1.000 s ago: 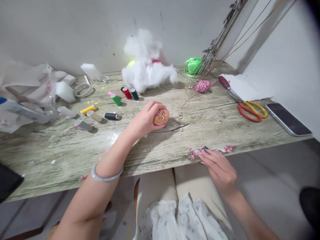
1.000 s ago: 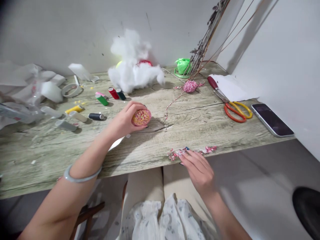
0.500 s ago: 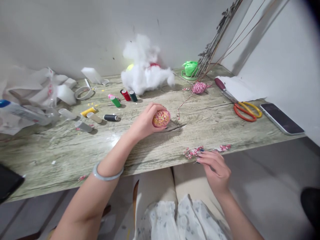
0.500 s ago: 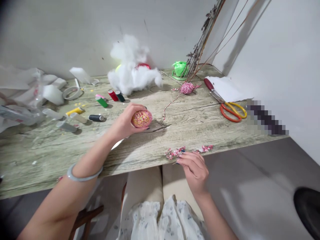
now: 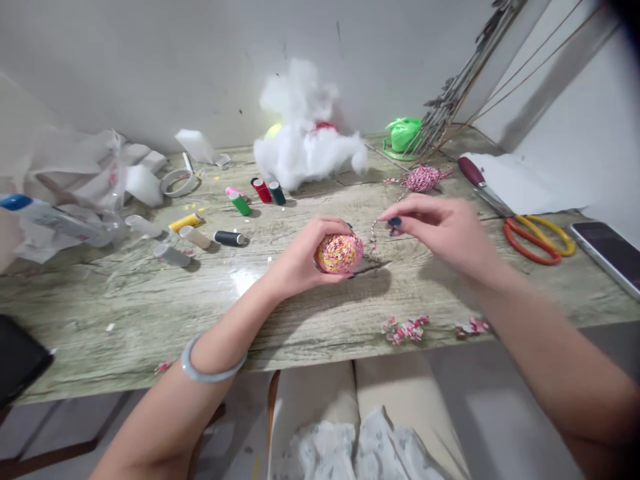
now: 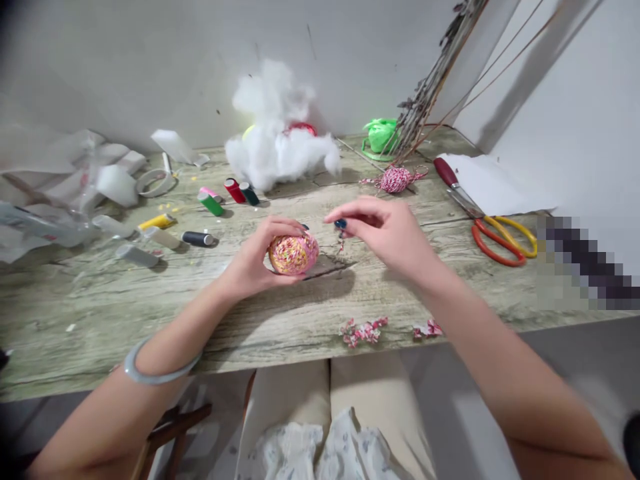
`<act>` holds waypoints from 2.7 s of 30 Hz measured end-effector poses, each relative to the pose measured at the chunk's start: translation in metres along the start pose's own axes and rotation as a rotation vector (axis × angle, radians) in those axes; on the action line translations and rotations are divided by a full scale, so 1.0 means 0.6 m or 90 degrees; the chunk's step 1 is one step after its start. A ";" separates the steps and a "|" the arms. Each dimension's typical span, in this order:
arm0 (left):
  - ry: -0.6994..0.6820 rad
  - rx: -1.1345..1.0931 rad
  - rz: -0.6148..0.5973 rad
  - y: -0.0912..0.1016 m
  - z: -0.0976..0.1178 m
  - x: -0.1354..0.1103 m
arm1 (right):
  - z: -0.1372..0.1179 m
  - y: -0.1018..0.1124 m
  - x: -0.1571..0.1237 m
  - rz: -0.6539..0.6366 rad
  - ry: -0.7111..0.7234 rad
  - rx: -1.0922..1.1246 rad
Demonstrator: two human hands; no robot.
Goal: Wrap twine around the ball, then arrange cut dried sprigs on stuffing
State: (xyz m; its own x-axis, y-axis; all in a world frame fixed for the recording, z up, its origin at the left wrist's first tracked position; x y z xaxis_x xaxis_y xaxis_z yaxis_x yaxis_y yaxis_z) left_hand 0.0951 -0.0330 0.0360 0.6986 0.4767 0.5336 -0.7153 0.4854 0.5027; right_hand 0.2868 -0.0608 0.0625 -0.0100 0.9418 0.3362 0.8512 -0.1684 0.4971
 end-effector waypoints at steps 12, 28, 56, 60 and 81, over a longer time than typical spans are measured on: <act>0.110 -0.109 0.008 -0.002 -0.031 -0.008 | 0.129 -0.058 0.049 -0.016 -0.108 0.247; 0.095 -0.073 0.033 -0.005 -0.022 -0.018 | 0.057 -0.046 0.022 -0.011 0.010 0.237; 0.009 -0.043 -0.097 -0.017 0.016 0.003 | -0.011 -0.026 -0.025 0.137 0.064 0.206; -0.027 -0.062 -0.087 -0.018 0.022 0.006 | -0.009 -0.028 -0.021 0.139 0.097 0.263; -0.044 -0.066 -0.087 -0.020 0.021 0.005 | -0.011 -0.031 -0.018 0.124 0.111 0.263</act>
State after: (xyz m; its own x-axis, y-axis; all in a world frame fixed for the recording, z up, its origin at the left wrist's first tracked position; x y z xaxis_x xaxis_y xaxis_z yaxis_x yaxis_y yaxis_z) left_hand 0.1055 -0.0464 0.0402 0.7838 0.3512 0.5122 -0.6051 0.6174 0.5027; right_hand 0.2676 -0.0698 0.0551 0.1129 0.8356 0.5377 0.9826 -0.1742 0.0643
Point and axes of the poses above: each hand's wrist, its own x-axis towards the middle knuckle, its own y-axis out of the back of the hand, z = x × y, the point moved 7 cm from there along x, towards the middle knuckle, and after that the axes turned 10 degrees about -x, right-handed, at the moved point
